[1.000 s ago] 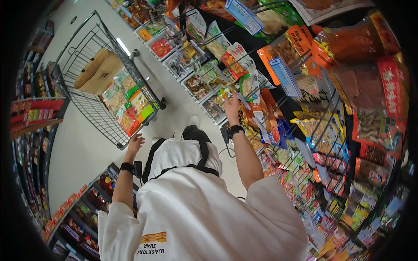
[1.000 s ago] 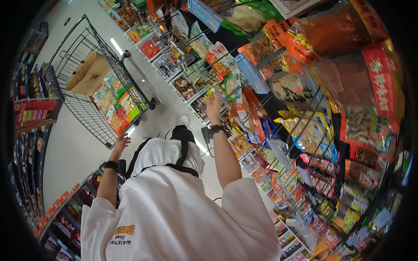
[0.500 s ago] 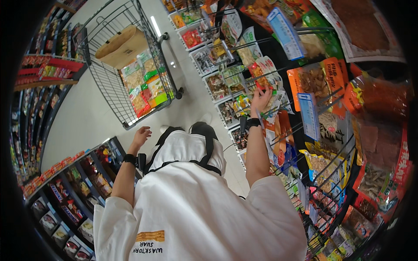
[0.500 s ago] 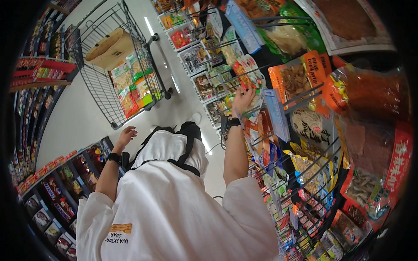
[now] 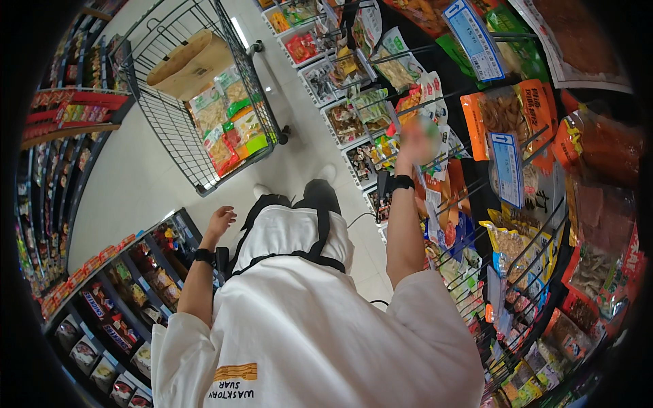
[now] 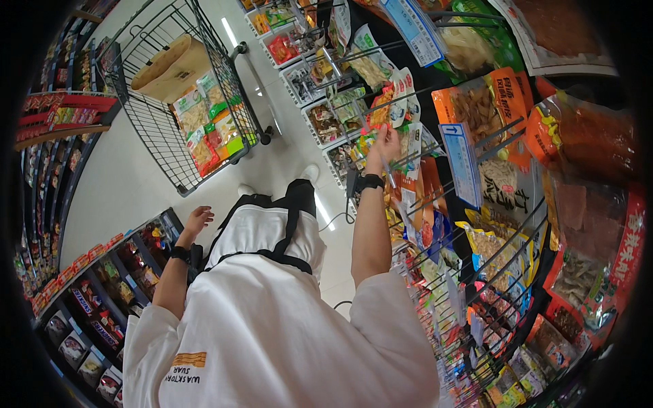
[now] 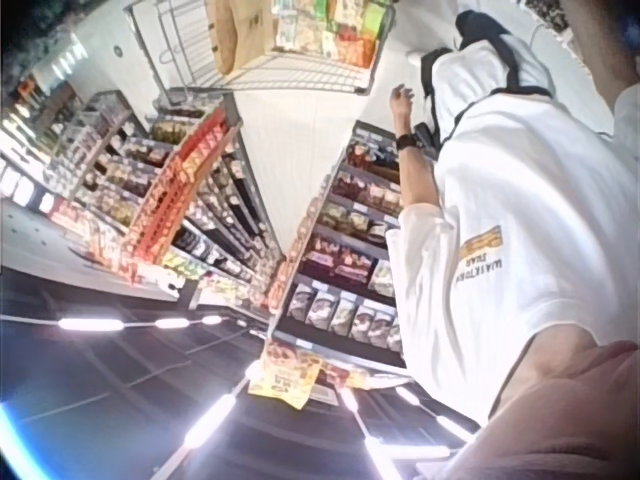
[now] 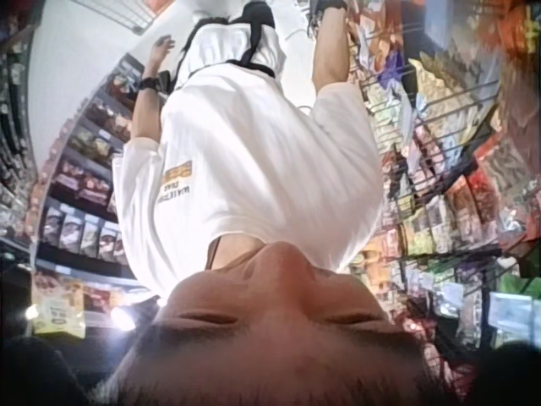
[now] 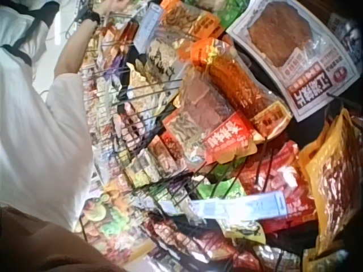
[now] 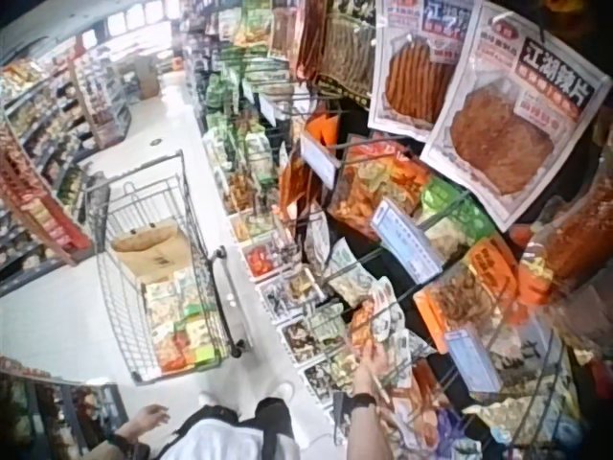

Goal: The person selects several snack packages from a supermarket shelf and places them into a shopping cart.

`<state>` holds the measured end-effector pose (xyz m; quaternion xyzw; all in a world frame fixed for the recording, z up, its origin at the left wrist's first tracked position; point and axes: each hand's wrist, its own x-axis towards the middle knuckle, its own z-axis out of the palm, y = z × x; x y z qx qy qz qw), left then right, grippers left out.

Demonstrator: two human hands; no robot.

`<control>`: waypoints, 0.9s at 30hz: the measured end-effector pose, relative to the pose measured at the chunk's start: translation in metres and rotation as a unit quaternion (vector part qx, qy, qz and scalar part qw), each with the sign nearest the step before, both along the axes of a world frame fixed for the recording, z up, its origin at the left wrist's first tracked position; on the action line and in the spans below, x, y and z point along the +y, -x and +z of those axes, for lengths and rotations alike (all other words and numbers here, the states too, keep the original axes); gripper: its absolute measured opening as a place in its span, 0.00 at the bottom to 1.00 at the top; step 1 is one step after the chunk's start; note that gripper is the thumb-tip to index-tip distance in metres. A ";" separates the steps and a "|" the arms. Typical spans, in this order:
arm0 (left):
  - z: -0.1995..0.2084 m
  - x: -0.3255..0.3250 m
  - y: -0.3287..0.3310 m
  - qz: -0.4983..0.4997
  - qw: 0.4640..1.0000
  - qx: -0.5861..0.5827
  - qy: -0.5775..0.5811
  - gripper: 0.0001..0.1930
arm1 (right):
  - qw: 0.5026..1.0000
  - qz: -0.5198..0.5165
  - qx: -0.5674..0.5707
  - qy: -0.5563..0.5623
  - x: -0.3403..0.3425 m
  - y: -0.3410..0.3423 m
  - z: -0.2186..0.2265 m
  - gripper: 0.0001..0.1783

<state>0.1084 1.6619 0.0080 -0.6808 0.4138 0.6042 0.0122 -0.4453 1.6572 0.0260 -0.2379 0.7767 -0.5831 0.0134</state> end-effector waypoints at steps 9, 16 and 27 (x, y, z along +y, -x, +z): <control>-0.019 -0.057 0.031 -0.119 0.986 0.085 0.079 0.16 | 0.977 -0.056 -0.188 0.081 0.003 -0.043 0.015 0.12; -0.002 -0.097 0.137 -0.166 0.969 0.171 0.065 0.15 | 0.975 -0.037 -0.209 0.071 0.024 -0.096 0.024 0.11; 0.046 -0.100 0.139 -0.130 0.945 0.284 0.094 0.24 | 0.936 0.153 -0.315 -0.015 0.021 -0.209 0.065 0.09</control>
